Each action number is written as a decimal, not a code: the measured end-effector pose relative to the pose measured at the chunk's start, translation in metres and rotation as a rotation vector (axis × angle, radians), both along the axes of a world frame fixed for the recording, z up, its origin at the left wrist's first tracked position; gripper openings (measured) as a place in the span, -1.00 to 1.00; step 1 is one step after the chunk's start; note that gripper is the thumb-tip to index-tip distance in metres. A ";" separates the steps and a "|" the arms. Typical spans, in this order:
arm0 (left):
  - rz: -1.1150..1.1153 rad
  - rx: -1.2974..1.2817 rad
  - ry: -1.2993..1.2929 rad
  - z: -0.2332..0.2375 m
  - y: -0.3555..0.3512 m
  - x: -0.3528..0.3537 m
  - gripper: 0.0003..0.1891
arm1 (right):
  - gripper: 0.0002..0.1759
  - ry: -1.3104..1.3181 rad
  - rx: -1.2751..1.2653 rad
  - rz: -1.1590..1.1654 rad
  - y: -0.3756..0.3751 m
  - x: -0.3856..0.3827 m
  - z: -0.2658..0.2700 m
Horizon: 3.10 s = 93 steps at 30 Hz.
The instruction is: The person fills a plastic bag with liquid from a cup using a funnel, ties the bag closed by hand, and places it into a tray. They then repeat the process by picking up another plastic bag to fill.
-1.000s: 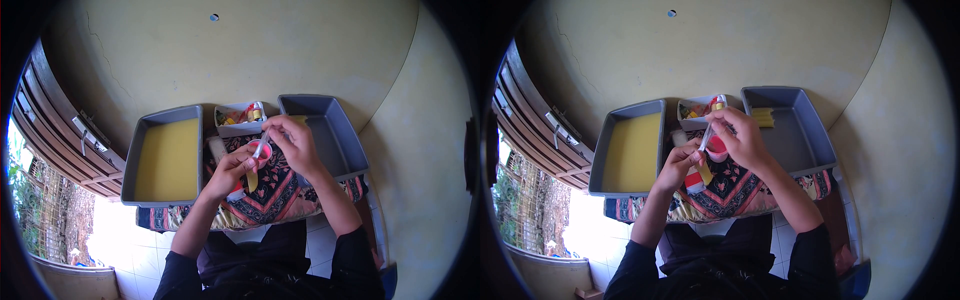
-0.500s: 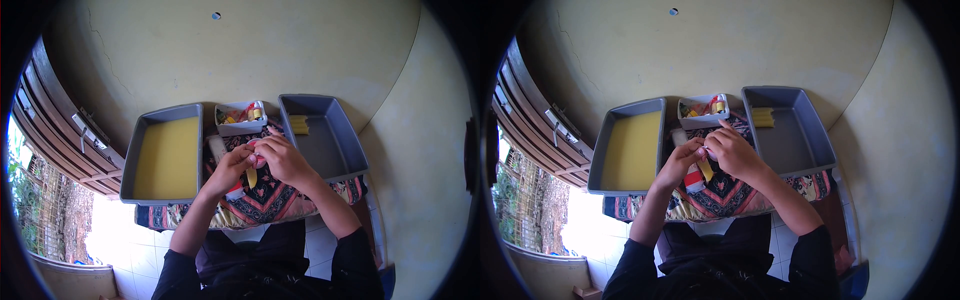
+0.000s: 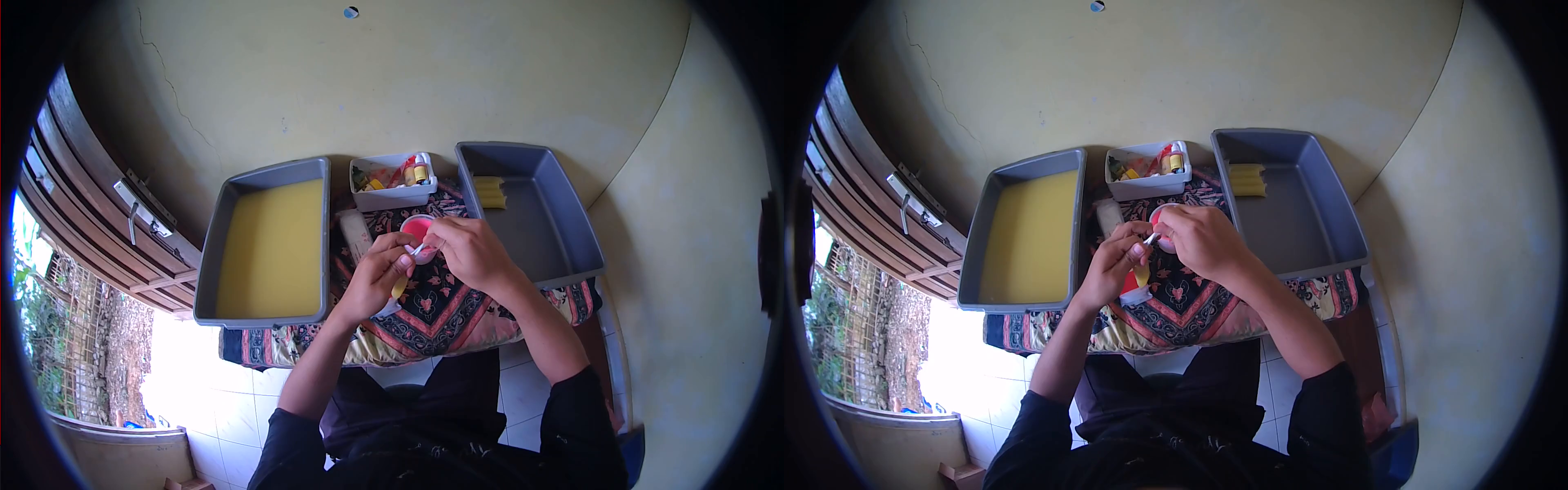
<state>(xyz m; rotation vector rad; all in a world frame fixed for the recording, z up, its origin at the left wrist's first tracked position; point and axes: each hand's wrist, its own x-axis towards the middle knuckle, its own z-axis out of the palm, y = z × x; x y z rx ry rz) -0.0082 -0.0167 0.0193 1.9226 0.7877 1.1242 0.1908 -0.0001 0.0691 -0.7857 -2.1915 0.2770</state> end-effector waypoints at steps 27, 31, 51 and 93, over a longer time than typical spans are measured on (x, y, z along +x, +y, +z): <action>0.443 0.295 0.187 -0.020 0.001 0.028 -0.85 | -0.79 -0.022 -0.002 -0.323 -0.020 -0.024 -0.021; 0.414 0.310 0.227 -0.031 0.004 0.031 -0.86 | -0.82 -0.196 0.125 -0.353 -0.021 -0.023 -0.029; 0.440 0.643 0.421 -0.002 -0.002 0.019 -0.85 | -0.79 -0.059 -0.292 -0.149 -0.008 -0.011 -0.027; 0.097 -0.176 -0.327 -0.024 -0.009 0.023 -0.86 | -0.83 0.178 0.166 -0.013 -0.025 -0.013 -0.032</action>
